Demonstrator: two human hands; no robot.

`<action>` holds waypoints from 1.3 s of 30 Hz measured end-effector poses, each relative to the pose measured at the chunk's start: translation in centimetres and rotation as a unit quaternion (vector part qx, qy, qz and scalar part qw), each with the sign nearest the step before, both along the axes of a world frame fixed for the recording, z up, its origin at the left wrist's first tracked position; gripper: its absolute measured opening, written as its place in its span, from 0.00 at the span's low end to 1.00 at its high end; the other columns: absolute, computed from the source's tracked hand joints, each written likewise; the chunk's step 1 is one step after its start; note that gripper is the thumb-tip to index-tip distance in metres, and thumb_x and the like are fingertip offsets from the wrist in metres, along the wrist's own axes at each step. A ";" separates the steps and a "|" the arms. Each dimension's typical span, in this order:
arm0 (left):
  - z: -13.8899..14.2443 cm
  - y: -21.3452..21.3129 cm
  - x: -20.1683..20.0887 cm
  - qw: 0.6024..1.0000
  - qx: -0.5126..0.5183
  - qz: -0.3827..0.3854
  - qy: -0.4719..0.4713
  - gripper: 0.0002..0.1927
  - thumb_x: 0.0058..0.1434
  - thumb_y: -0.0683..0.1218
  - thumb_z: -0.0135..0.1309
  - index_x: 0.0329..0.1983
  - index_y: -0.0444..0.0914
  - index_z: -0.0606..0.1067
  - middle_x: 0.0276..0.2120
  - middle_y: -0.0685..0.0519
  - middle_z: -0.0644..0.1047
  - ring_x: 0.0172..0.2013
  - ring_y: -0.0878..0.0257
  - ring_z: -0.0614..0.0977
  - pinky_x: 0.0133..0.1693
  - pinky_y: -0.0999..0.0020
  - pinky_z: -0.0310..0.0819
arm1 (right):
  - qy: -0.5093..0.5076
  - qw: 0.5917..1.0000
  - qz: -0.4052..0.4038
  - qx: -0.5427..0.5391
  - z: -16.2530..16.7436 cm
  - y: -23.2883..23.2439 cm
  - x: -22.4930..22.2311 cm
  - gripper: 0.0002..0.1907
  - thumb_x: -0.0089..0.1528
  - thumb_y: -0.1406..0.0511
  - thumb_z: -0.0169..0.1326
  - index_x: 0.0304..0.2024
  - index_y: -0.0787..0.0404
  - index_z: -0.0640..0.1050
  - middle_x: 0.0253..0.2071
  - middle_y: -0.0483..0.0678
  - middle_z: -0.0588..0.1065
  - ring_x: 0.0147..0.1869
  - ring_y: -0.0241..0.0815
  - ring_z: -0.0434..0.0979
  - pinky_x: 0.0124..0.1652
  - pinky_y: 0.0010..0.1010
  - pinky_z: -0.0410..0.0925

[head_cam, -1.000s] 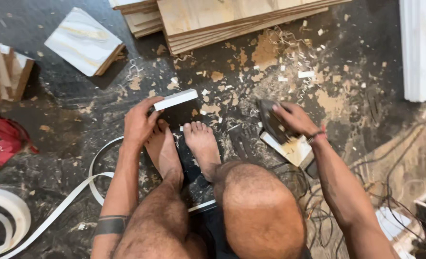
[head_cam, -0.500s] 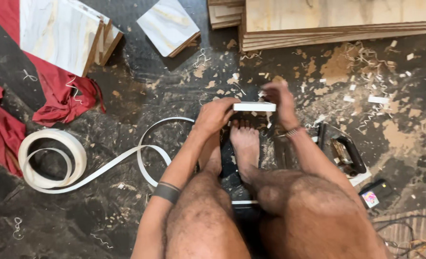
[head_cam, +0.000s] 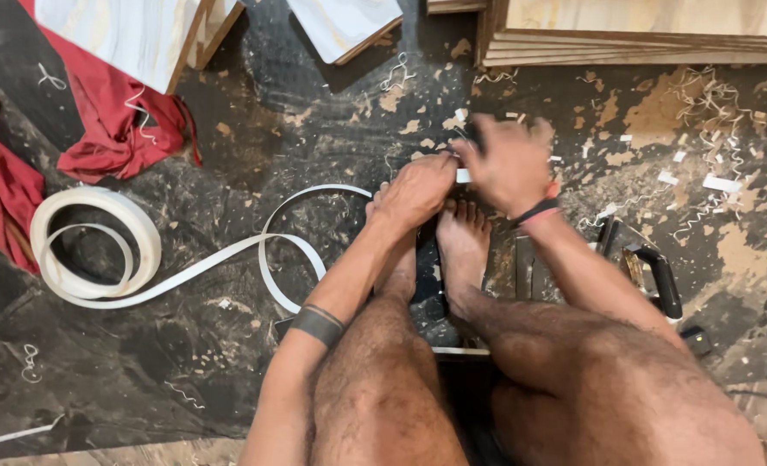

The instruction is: The person sits on the workshop floor and applies white edge banding tape to the edges of small wood panels. They press the tape onto a panel edge with a hand iron, trim the strip, and set finished panels onto a stack beside them, repeating the process on additional panels.

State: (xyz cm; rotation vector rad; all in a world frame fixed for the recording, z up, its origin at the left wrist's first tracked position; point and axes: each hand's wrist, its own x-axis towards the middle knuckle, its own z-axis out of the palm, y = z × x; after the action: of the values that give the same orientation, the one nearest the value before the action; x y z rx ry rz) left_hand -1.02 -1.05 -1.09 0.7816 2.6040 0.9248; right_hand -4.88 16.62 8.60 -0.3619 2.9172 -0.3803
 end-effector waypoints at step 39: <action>4.2 1.2 -0.3 0.998 0.053 0.017 -0.033 0.08 0.65 0.43 0.50 0.45 0.37 0.72 0.40 0.45 0.78 0.45 0.45 0.81 0.51 0.52 0.74 | -0.292 0.722 -0.281 -0.561 -6.7 8.7 0.7 0.28 0.73 0.47 0.36 0.50 0.62 0.77 0.41 0.51 0.79 0.49 0.43 0.79 0.54 0.36 0.69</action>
State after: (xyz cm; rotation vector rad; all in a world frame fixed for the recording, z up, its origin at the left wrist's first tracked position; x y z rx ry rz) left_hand -1.30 0.13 3.07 0.7232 2.5363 1.0860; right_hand -4.14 25.36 1.86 0.4775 1.7590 -1.9158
